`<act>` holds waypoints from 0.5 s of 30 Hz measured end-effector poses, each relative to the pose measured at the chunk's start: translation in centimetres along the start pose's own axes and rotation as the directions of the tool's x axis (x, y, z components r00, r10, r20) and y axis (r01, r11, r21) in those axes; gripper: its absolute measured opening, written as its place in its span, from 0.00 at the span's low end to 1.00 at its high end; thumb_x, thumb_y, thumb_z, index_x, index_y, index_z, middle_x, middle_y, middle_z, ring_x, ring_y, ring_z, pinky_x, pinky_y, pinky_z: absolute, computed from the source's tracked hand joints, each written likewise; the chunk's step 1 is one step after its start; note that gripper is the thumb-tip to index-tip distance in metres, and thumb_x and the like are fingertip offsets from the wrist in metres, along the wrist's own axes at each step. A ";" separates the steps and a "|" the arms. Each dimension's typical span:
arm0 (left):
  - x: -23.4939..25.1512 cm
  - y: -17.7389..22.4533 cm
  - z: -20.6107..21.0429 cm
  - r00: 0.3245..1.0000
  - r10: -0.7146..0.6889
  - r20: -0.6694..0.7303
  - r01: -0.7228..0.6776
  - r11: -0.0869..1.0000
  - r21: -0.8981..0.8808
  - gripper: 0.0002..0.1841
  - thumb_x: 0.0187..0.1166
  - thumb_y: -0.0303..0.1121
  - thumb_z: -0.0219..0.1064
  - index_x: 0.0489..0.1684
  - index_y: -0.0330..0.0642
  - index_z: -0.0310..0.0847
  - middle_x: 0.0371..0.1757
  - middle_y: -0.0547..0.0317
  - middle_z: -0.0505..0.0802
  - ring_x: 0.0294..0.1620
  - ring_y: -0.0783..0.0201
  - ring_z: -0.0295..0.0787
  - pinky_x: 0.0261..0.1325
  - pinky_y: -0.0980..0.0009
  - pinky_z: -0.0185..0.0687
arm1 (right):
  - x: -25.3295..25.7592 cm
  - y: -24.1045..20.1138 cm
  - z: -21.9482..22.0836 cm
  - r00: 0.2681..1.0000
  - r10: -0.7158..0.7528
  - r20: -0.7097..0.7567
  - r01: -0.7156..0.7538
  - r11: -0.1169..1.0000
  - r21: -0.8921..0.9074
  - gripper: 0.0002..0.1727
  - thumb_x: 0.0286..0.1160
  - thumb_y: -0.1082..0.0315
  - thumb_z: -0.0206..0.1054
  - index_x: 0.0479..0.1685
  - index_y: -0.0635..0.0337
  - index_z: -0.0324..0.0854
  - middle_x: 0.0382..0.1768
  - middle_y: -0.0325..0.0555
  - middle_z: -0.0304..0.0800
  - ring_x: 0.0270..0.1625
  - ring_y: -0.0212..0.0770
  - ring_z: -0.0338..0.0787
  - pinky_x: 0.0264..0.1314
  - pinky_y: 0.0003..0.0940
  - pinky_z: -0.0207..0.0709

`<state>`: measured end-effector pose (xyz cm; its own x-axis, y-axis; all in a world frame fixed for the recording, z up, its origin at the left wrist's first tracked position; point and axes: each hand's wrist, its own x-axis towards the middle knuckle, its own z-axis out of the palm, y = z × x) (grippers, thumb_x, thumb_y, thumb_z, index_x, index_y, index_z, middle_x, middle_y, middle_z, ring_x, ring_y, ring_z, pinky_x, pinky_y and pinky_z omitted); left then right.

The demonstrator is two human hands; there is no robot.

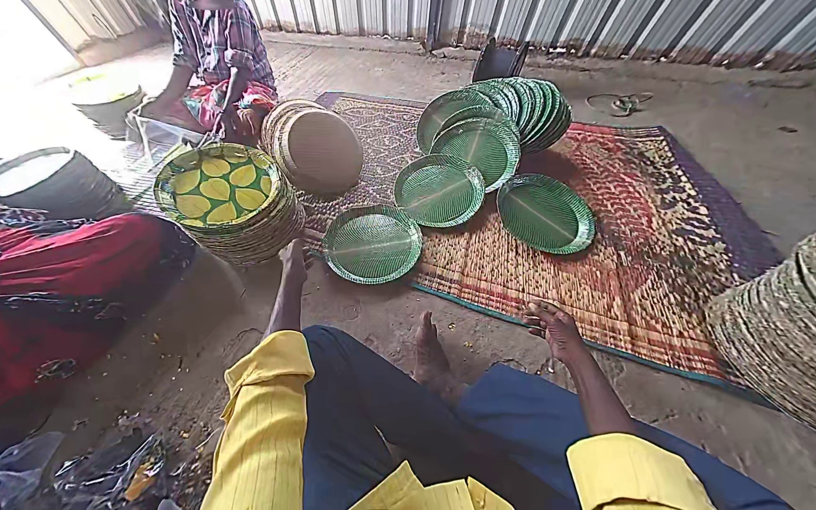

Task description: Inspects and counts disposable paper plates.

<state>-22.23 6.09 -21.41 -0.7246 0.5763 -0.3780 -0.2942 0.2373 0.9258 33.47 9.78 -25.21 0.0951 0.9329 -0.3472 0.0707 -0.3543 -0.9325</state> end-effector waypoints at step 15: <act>-7.2 -6.8 12.7 0.748 -0.086 0.658 -0.660 0.007 0.751 0.29 0.84 0.50 0.64 0.73 0.35 0.80 0.75 0.30 0.82 0.80 0.32 0.74 0.77 0.33 0.67 | -0.4 -3.0 -2.5 0.987 0.019 0.160 0.053 0.901 -0.431 0.19 0.86 0.68 0.64 0.71 0.65 0.78 0.54 0.55 0.88 0.44 0.39 0.89 0.47 0.35 0.83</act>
<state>-7.07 10.23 -25.00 -0.1064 0.9254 -0.3637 0.9443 0.2086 0.2546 35.68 10.32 -22.03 -0.0640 0.9243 -0.3763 0.4968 -0.2975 -0.8153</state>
